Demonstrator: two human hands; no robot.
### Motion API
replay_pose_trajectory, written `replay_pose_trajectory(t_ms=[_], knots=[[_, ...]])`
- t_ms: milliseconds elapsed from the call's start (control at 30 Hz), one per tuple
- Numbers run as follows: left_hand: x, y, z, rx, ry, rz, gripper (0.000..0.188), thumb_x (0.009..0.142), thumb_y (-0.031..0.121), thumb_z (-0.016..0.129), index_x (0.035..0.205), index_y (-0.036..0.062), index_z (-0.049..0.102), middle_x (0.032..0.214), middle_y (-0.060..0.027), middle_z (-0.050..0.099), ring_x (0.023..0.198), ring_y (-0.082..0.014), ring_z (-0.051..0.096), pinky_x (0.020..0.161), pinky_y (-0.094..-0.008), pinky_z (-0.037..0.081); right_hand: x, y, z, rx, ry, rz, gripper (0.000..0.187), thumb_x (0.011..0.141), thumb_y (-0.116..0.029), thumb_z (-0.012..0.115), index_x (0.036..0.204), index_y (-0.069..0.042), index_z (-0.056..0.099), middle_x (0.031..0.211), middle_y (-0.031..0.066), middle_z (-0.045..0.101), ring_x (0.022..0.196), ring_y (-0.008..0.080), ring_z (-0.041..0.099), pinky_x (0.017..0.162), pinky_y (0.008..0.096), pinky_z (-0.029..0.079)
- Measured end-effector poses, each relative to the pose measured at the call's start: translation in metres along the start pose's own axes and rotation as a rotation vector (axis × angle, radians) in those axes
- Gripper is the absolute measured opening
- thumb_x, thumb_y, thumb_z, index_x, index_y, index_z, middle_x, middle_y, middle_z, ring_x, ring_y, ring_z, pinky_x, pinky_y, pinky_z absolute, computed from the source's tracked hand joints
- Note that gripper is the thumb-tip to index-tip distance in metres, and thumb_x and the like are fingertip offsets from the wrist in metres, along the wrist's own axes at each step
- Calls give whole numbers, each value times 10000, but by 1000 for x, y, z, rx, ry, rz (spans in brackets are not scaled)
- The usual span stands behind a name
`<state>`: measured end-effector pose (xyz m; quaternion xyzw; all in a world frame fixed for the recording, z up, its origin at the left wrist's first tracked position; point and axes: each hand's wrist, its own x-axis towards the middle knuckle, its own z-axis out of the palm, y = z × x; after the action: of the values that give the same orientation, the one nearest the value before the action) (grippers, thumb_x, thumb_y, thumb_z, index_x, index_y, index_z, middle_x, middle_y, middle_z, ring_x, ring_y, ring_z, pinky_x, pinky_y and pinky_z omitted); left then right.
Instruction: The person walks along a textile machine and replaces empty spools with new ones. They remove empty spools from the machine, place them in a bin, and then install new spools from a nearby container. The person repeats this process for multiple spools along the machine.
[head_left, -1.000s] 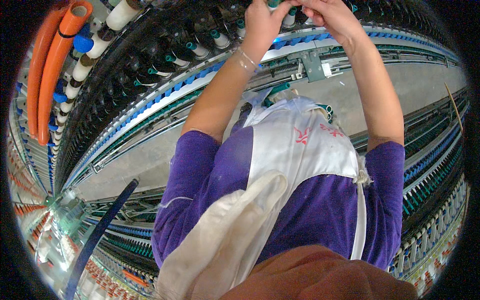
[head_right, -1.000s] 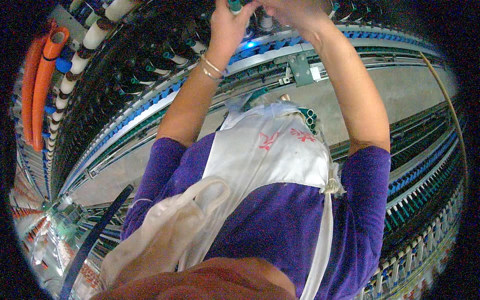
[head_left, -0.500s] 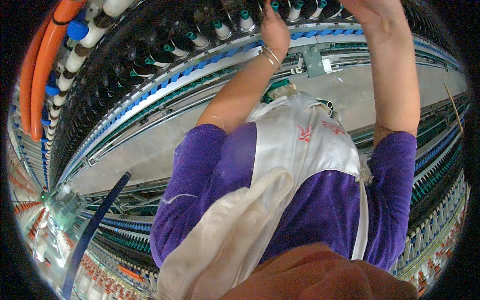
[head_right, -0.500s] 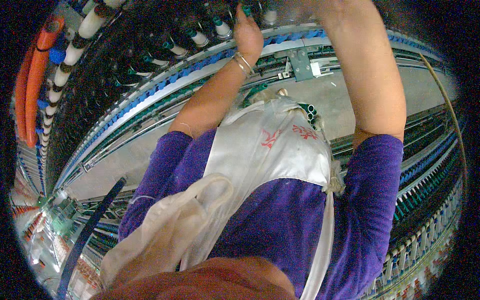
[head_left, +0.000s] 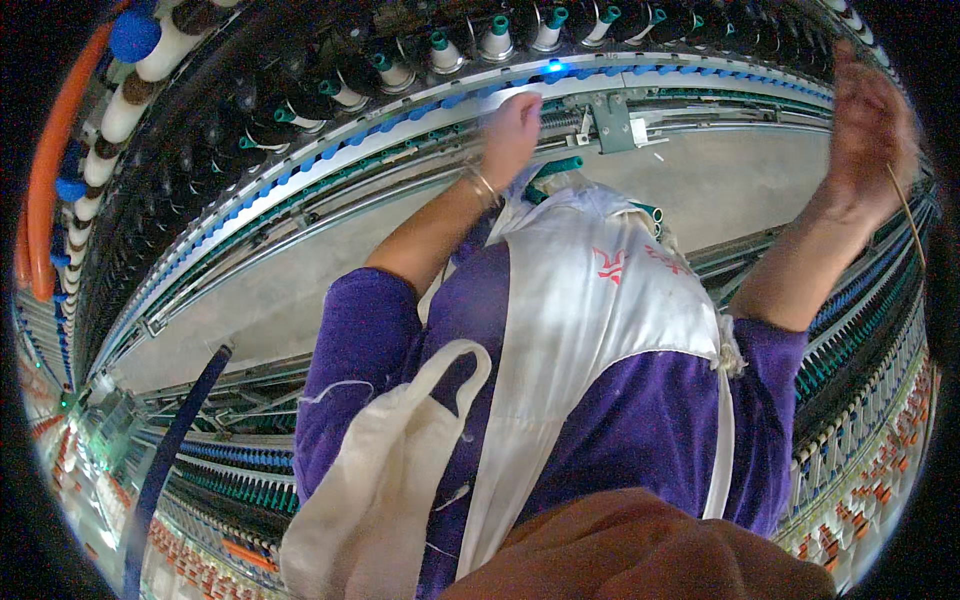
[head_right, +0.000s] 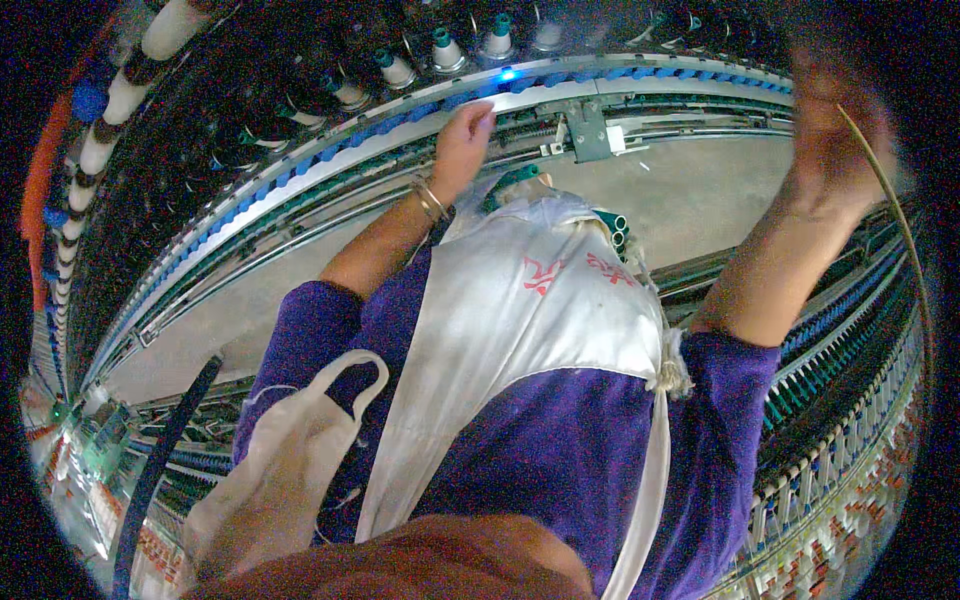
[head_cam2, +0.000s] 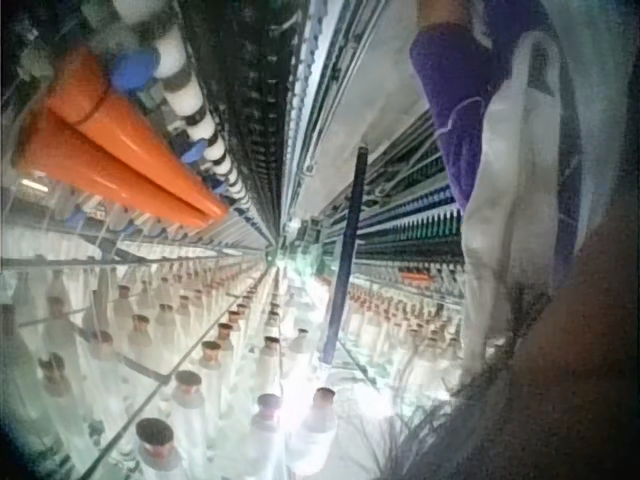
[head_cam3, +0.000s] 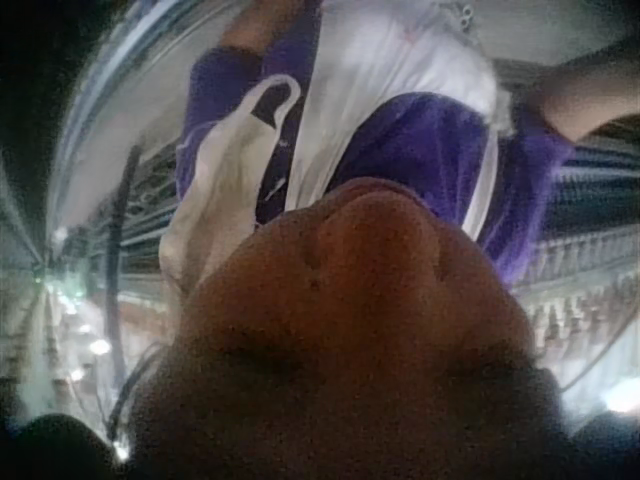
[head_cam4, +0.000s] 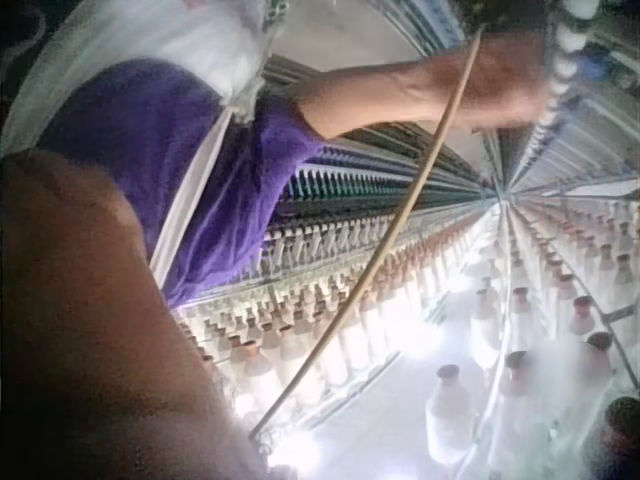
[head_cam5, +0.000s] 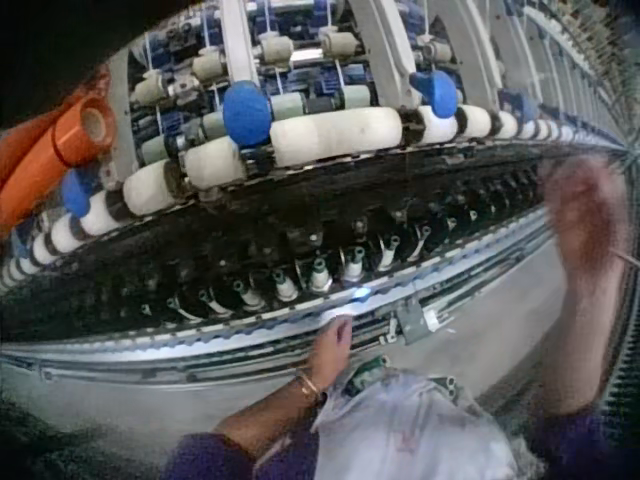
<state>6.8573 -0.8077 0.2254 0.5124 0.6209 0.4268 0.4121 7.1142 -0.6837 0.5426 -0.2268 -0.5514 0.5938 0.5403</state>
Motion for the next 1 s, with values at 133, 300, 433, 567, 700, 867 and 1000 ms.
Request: replay_pose_trajectory(t_ms=[133, 300, 433, 567, 700, 867, 1000], knots=[[25, 49, 32, 23, 353, 408, 445, 920, 143, 532, 1339, 35, 429, 1281, -229, 517, 1097, -394, 568, 907, -411, 476, -113, 117, -101, -305, 248, 447, 217, 849, -72, 660, 1058, -12, 651, 1043, 125, 669, 987, 227, 644, 922, 339, 486], [100, 59, 56, 82, 532, 427, 405, 924, 39, 471, 1298, -86, 383, 1259, -311, 432, 1106, -452, 459, 922, -428, 400, -260, 237, -200, -748, 417, 983, 182, 824, -90, 689, 972, 16, 681, 965, 71, 690, 883, 167, 634, 831, 302, 488], [124, 88, 43, -1, 531, 260, 158, 964, 109, 471, 1058, -16, 494, 938, -181, 526, 873, -333, 520, 789, -409, 418, -350, 271, -244, -1207, 198, 1129, 260, 785, -72, 684, 1045, -61, 685, 909, 107, 692, 859, 241, 655, 808, 339, 503], [113, 183, 1, -218, 473, 635, 138, 977, 123, 463, 1040, 5, 498, 849, -52, 507, 736, -165, 481, 716, -299, 420, -377, 300, -265, -1188, 184, 758, 544, 753, -103, 678, 1279, -178, 565, 1079, 178, 643, 1027, 349, 607, 928, 388, 455], [80, 246, -25, -592, -211, 292, 175, 979, 145, 462, 1062, -4, 502, 746, -41, 509, 693, -125, 477, 650, -259, 420, -330, 302, -257, -1136, -171, 1195, 676, 765, -246, 686, 1397, -199, 450, 1312, 183, 517, 1210, 368, 496, 1008, 417, 396], [50, 216, 4, -942, -577, -409, 211, 992, 194, 450, 1050, 10, 537, 805, -62, 568, 753, -153, 545, 739, -299, 472, -224, 252, -190, -1734, -294, 941, 537, 823, -338, 668, 1287, -97, 542, 1246, 133, 576, 1065, 300, 592, 880, 411, 483], [62, 190, 12, -768, -636, -323, 268, 995, 228, 443, 1021, 7, 594, 944, -85, 624, 889, -163, 586, 853, -298, 469, -161, 206, -105, -533, -44, 607, 419, 944, -368, 530, 1237, -74, 584, 1191, 84, 628, 924, 172, 630, 779, 329, 502]])
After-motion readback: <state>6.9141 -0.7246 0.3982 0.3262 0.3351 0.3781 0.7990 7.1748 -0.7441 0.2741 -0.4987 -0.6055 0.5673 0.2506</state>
